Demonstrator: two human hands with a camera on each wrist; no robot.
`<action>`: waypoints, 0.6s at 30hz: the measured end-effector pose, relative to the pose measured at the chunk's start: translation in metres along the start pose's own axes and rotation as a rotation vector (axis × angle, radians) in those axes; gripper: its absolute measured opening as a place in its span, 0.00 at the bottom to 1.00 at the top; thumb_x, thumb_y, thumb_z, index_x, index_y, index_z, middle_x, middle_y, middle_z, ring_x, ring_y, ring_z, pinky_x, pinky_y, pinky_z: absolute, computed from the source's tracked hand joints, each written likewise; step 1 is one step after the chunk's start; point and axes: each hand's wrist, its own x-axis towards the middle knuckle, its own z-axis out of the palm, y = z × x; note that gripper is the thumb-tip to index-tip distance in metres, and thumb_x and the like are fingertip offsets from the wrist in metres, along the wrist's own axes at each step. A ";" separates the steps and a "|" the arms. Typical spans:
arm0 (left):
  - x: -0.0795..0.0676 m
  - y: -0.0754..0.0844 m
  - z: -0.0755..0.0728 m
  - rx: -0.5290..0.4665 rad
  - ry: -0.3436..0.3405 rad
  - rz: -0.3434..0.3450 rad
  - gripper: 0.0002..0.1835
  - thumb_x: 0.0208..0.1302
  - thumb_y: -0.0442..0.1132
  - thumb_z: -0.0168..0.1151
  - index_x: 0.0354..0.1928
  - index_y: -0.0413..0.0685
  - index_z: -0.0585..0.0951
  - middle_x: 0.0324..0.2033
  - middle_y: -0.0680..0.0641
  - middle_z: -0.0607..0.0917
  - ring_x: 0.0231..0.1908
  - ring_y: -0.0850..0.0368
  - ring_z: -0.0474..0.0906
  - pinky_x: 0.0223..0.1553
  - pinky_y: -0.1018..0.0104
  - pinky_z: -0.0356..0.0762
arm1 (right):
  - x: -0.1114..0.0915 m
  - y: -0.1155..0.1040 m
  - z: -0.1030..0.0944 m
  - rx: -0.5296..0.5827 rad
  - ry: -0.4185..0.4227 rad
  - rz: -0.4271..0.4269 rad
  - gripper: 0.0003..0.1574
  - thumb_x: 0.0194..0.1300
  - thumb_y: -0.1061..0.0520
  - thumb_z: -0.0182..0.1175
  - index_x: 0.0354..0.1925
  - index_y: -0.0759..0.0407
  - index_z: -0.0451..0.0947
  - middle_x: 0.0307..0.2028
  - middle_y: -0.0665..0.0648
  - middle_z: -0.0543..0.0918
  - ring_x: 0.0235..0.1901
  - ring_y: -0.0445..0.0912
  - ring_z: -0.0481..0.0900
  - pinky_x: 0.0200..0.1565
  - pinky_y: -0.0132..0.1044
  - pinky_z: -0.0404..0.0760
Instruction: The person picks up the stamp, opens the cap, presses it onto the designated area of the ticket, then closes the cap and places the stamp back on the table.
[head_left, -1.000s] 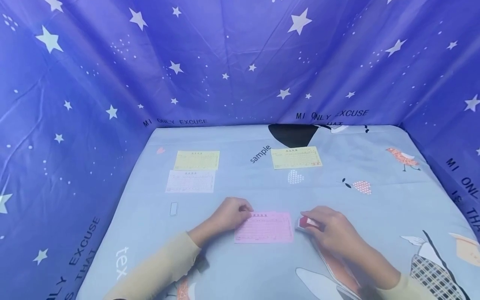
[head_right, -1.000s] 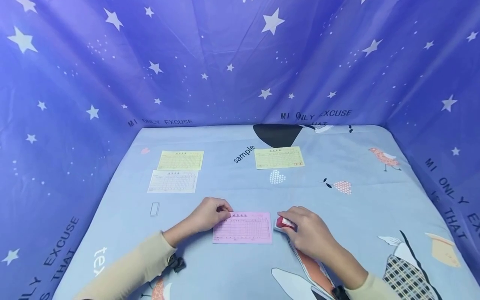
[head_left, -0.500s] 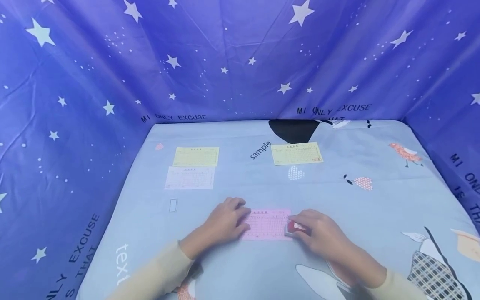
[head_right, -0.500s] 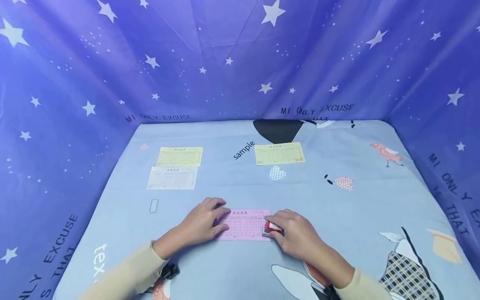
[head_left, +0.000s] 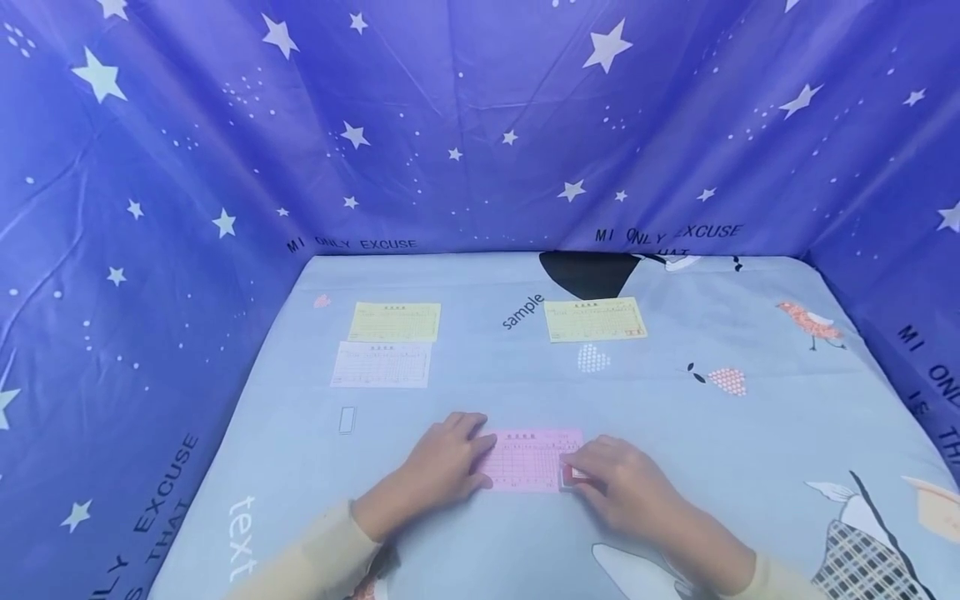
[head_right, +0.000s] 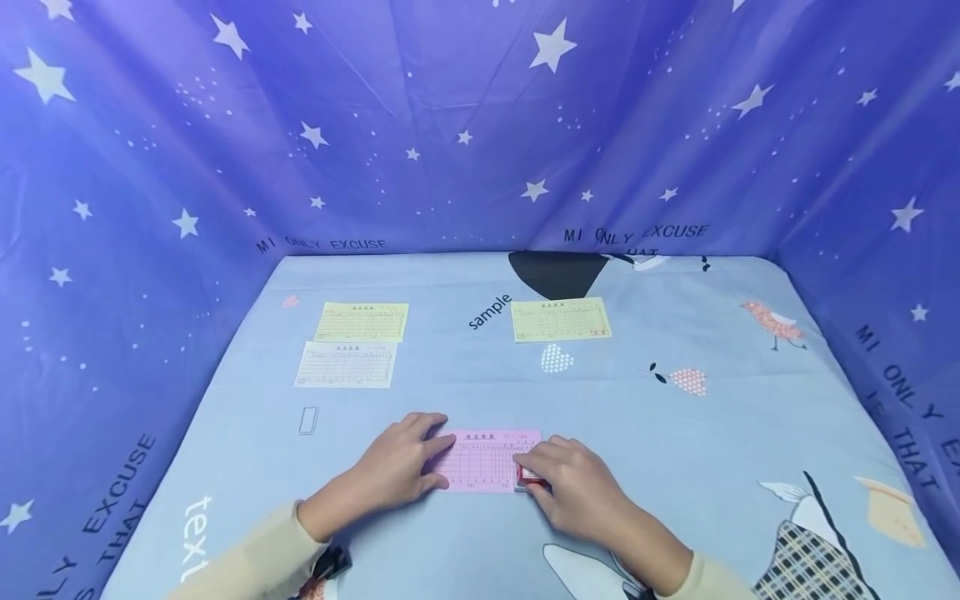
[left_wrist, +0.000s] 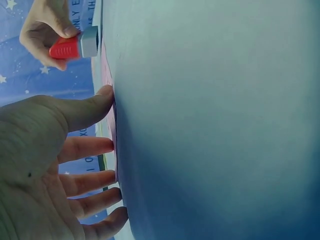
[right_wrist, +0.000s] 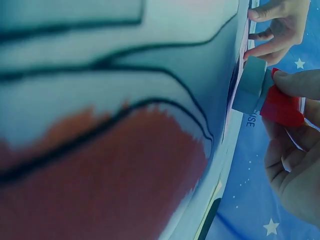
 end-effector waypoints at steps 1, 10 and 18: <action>0.000 0.000 0.000 0.001 0.002 -0.001 0.34 0.55 0.59 0.73 0.60 0.49 0.82 0.63 0.39 0.76 0.61 0.43 0.73 0.57 0.49 0.76 | 0.000 -0.001 0.001 -0.005 -0.002 0.002 0.23 0.46 0.60 0.78 0.45 0.57 0.87 0.38 0.48 0.88 0.39 0.43 0.83 0.42 0.41 0.82; -0.001 -0.001 0.002 0.009 0.009 0.008 0.34 0.55 0.59 0.73 0.60 0.49 0.82 0.63 0.38 0.76 0.61 0.43 0.73 0.55 0.50 0.77 | -0.001 0.000 0.006 -0.030 -0.006 -0.019 0.21 0.47 0.60 0.77 0.44 0.56 0.88 0.38 0.47 0.88 0.39 0.43 0.82 0.42 0.40 0.81; -0.001 -0.001 0.003 0.003 0.027 0.020 0.33 0.55 0.59 0.74 0.59 0.48 0.83 0.62 0.38 0.77 0.60 0.43 0.74 0.54 0.50 0.78 | 0.000 -0.001 0.006 -0.042 0.004 -0.042 0.20 0.46 0.61 0.76 0.42 0.55 0.87 0.38 0.47 0.87 0.39 0.43 0.82 0.41 0.39 0.80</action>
